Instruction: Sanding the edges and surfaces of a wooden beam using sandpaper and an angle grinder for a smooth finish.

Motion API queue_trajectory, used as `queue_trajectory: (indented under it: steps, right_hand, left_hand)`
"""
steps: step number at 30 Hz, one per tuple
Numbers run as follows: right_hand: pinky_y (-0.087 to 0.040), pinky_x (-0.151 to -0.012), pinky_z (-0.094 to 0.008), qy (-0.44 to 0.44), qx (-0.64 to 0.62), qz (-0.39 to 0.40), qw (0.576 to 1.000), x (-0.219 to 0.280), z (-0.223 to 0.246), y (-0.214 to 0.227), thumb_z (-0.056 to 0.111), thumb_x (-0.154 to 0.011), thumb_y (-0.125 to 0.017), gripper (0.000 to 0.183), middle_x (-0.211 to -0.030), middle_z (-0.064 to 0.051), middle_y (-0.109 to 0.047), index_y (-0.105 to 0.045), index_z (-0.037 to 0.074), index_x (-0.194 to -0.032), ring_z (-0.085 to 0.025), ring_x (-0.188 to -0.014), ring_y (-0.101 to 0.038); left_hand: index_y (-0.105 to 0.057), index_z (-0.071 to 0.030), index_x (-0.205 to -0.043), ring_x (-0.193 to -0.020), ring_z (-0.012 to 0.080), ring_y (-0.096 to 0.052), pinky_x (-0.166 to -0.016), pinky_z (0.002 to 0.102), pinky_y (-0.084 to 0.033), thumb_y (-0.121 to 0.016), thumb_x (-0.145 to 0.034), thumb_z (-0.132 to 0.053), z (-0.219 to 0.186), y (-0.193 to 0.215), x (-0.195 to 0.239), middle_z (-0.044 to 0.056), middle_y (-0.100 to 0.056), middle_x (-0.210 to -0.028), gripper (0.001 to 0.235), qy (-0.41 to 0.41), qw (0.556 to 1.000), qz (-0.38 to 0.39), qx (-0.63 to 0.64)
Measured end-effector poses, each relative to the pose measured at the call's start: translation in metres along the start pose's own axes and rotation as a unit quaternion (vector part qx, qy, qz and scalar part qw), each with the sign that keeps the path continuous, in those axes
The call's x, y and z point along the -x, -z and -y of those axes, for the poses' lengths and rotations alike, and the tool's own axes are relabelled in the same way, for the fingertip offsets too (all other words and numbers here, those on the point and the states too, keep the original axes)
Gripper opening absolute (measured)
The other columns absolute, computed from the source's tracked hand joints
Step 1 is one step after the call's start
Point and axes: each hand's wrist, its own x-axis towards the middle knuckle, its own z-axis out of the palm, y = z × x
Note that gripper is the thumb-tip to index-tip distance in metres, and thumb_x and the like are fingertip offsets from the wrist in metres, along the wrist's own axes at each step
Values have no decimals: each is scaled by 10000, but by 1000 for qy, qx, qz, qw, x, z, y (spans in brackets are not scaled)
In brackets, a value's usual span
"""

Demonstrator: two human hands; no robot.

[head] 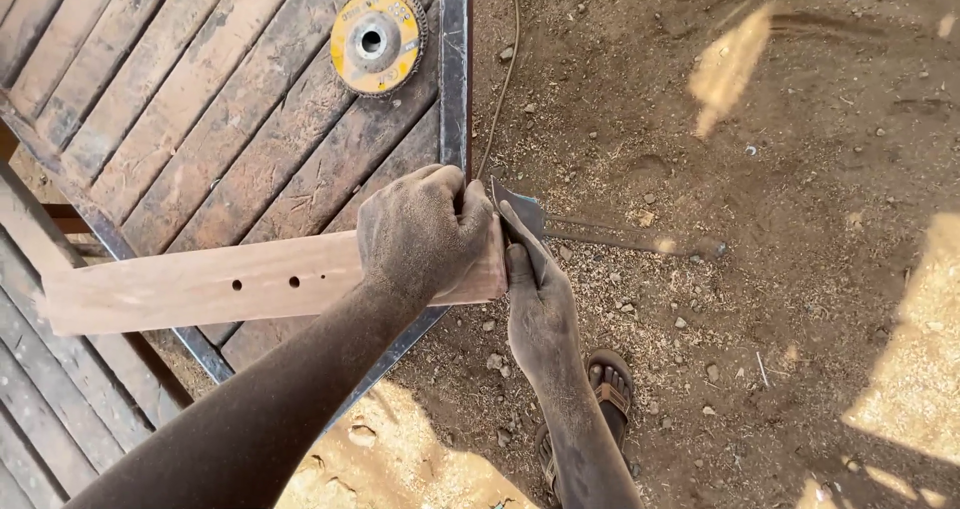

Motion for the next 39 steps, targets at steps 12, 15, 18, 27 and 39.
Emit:
queue_trajectory:
  steps: [12,15,18,27,39]
  right_hand:
    - [-235,-1213,-591,-33,27,10,999,8,27,8,299,-1074,-425,450,-1509,-136,-573,-541,234,-1503,-425,-1464,-383]
    - [-524,-832,-394,-203,13,34,979,3,-77,16,381,-1095,-406,476,-1132,-205,-626,-594,78,-1411,-284,-959,-576]
    - [-460,-524,-260,-254,2,64,965,42,-112,13,405,-1086,-441,514,-874,-120,-602,-570,41,-1425,-152,-659,-533]
    - [-576,-834,-346,-396,-25,-14,918,110,-162,66,610,-879,-384,760,-1588,-99,-470,-454,271,-1556,-194,-1106,-635]
    - [-506,-682,-390,-518,-13,-171,838,175,-194,194,542,-987,-396,682,-1419,-71,-685,-581,74,-1448,-297,-974,-685]
  left_hand:
    - [-554,-134,-722,-823,367,-686,-724,468,-540,-477,-985,-397,12,-10,-5,123,-605,-779,380,-15,1000,-16,-17]
    - [-538,-122,-721,-798,412,-671,-670,491,-528,-488,-978,-393,11,-11,-5,151,-583,-765,376,-33,999,-29,-30]
    - [-552,-120,-710,-794,374,-690,-671,458,-541,-497,-969,-395,8,-4,0,128,-588,-742,382,-20,999,-14,-38]
    - [-370,-169,-626,-553,204,-499,-549,449,-346,-598,-970,-445,11,-27,-1,-18,-476,-593,496,-31,991,-129,-34]
    - [-502,-87,-1508,-1192,339,-532,-1017,535,-395,-852,-647,-777,21,-30,45,105,-584,-1392,1158,-273,932,-164,-172]
